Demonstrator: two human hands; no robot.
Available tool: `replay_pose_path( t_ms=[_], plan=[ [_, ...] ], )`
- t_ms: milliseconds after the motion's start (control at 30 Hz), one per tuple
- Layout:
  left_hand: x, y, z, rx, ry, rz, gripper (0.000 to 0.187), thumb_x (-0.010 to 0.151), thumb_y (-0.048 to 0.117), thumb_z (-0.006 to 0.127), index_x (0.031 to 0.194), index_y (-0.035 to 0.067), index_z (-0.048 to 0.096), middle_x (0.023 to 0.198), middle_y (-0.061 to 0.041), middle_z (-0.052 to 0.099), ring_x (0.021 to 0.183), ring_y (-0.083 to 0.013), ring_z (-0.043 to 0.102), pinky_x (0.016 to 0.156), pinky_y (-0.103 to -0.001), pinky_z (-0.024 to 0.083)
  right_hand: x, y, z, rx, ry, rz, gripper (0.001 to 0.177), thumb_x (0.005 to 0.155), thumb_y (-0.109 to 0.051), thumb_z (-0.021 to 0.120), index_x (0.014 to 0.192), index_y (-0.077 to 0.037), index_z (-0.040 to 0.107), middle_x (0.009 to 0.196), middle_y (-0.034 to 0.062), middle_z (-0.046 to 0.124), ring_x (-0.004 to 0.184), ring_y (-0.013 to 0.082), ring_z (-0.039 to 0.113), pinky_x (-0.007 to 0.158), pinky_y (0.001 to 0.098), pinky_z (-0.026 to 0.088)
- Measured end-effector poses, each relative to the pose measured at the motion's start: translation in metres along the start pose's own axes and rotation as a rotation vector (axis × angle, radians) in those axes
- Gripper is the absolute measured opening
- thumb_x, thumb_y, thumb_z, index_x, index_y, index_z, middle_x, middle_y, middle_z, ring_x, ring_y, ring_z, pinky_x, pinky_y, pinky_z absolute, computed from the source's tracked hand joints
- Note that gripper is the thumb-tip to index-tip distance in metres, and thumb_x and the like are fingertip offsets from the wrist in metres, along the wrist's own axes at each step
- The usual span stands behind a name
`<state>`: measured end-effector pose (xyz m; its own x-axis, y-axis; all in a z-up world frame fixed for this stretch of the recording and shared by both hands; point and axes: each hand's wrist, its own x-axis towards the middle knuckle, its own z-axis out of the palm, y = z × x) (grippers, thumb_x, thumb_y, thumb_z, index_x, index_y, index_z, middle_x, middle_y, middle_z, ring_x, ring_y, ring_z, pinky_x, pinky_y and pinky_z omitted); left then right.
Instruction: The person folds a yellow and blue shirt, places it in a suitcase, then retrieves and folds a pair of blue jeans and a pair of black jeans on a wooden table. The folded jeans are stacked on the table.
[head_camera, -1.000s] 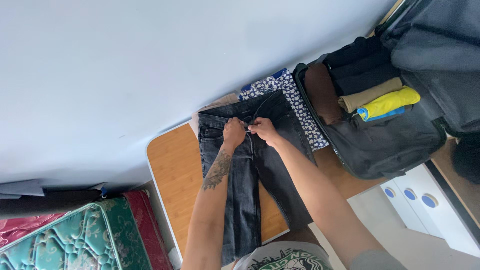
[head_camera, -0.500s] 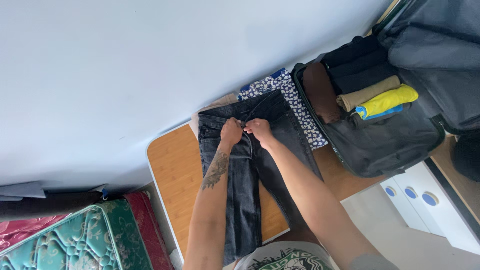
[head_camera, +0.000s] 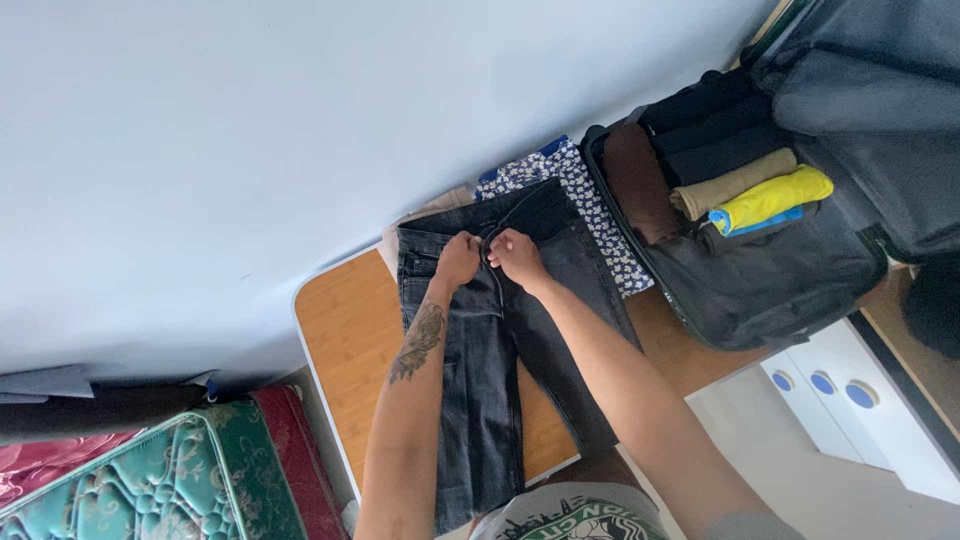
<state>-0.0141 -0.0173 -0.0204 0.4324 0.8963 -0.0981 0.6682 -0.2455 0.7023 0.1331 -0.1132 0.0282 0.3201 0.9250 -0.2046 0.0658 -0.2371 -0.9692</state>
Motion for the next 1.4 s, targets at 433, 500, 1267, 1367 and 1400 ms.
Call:
replay_pose_path(
  t_ms=[433,500,1267,1367,1400],
  plan=[
    [-0.023,0.053,-0.033,0.06,-0.013,0.071,0.033,0.096,0.028,0.055,0.114,0.002,0.067,0.115,-0.023,0.07,0.11,-0.0439,0.064,0.093,-0.052,0.051,0.0,0.0,-0.01,0.168,-0.01,-0.053,0.016,0.097,-0.007,0.066,0.102,0.005,0.057,0.08,0.0109,0.072,0.07,0.0179,0.075,0.063,0.0301,0.061],
    [-0.03,0.06,-0.041,0.096,-0.005,0.172,0.035,0.09,0.024,0.061,0.117,0.0,0.065,0.117,-0.024,0.067,0.11,-0.0444,0.063,0.092,-0.052,0.05,-0.009,-0.018,-0.013,0.127,0.008,-0.007,0.029,0.094,-0.007,0.067,0.116,-0.002,0.049,0.076,0.0111,0.072,0.067,0.0176,0.074,0.062,0.0302,0.059],
    [-0.041,0.056,-0.034,0.023,-0.008,0.163,0.04,0.09,0.031,0.07,0.12,0.004,0.068,0.117,-0.021,0.064,0.116,-0.0446,0.058,0.097,-0.052,0.048,0.021,-0.034,-0.04,-0.699,-0.218,-0.28,0.026,0.097,-0.03,0.066,0.111,-0.007,0.067,0.105,0.0167,0.07,0.108,0.0385,0.058,0.095,0.0512,0.049],
    [-0.037,0.049,-0.027,0.013,-0.072,0.044,0.047,0.089,0.043,0.075,0.114,0.003,0.072,0.122,-0.026,0.063,0.118,-0.0467,0.059,0.097,-0.053,0.049,0.019,-0.024,-0.037,-0.695,-0.187,-0.303,0.025,0.098,-0.029,0.064,0.111,-0.008,0.067,0.105,0.0169,0.072,0.107,0.0394,0.061,0.094,0.0515,0.05],
    [-0.035,0.047,-0.024,0.015,-0.078,0.044,0.049,0.089,0.044,0.075,0.115,0.003,0.072,0.123,-0.026,0.064,0.119,-0.0465,0.06,0.098,-0.052,0.05,0.018,-0.022,-0.034,-0.689,-0.168,-0.325,0.024,0.099,-0.028,0.063,0.111,-0.007,0.067,0.106,0.0175,0.072,0.108,0.04,0.061,0.094,0.0515,0.05]
  ],
)
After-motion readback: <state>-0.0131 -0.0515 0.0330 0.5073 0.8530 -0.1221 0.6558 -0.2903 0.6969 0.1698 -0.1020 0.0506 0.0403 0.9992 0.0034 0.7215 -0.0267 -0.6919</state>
